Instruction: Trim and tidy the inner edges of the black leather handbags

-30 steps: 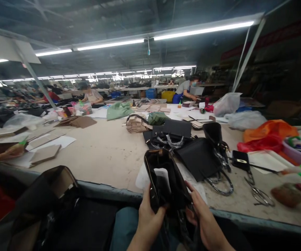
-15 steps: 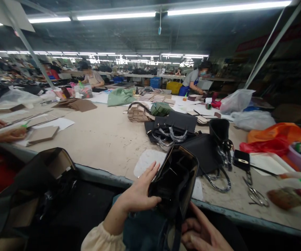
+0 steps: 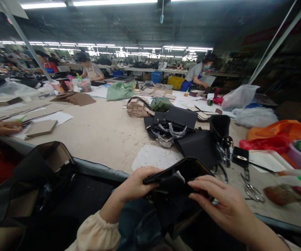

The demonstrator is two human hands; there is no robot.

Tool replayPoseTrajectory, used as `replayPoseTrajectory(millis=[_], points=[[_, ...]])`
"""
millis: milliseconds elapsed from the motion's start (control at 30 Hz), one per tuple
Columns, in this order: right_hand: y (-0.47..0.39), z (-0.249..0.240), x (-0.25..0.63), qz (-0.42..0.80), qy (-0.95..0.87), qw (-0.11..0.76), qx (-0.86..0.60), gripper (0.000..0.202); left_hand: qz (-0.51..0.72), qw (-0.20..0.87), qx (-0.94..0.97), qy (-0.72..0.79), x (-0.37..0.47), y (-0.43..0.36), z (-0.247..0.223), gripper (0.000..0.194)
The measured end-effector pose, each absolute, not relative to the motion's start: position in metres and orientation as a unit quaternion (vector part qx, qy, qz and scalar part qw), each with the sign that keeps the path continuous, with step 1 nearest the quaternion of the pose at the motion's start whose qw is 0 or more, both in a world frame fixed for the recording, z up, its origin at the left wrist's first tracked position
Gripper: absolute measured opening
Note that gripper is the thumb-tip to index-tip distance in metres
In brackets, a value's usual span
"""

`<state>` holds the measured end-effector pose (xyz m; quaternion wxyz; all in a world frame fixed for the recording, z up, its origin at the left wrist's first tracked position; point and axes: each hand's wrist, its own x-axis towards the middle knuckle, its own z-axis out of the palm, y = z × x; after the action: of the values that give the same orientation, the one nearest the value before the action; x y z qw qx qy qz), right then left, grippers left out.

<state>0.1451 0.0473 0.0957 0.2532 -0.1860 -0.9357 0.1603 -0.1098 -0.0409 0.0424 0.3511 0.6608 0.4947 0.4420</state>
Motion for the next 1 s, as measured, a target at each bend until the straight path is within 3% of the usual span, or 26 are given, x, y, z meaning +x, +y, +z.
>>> replayPoseTrajectory(millis=[167, 400, 567, 800, 1000], points=[[0.044, 0.100, 0.105, 0.117, -0.964, 0.195, -0.140, 0.022, 0.435, 0.368, 0.656, 0.495, -0.106, -0.038, 0.041, 0.039], [0.054, 0.092, 0.083, 0.084, -0.978, 0.124, -0.147, 0.017, 0.472, 0.313, 0.654, 0.502, -0.103, -0.028, 0.028, 0.044], [0.061, 0.086, 0.081, 0.072, -0.972, 0.136, -0.180, 0.005, 0.506, 0.239, 0.639, 0.528, -0.103, -0.026, 0.021, 0.049], [0.069, 0.085, 0.081, 0.070, -0.968, 0.146, -0.194, 0.010, 0.539, 0.148, 0.624, 0.546, -0.097, -0.031, 0.014, 0.027], [0.070, 0.084, 0.083, 0.071, -0.969, 0.127, -0.201, 0.017, 0.577, 0.169, 0.575, 0.555, -0.088, -0.030, 0.017, 0.021]])
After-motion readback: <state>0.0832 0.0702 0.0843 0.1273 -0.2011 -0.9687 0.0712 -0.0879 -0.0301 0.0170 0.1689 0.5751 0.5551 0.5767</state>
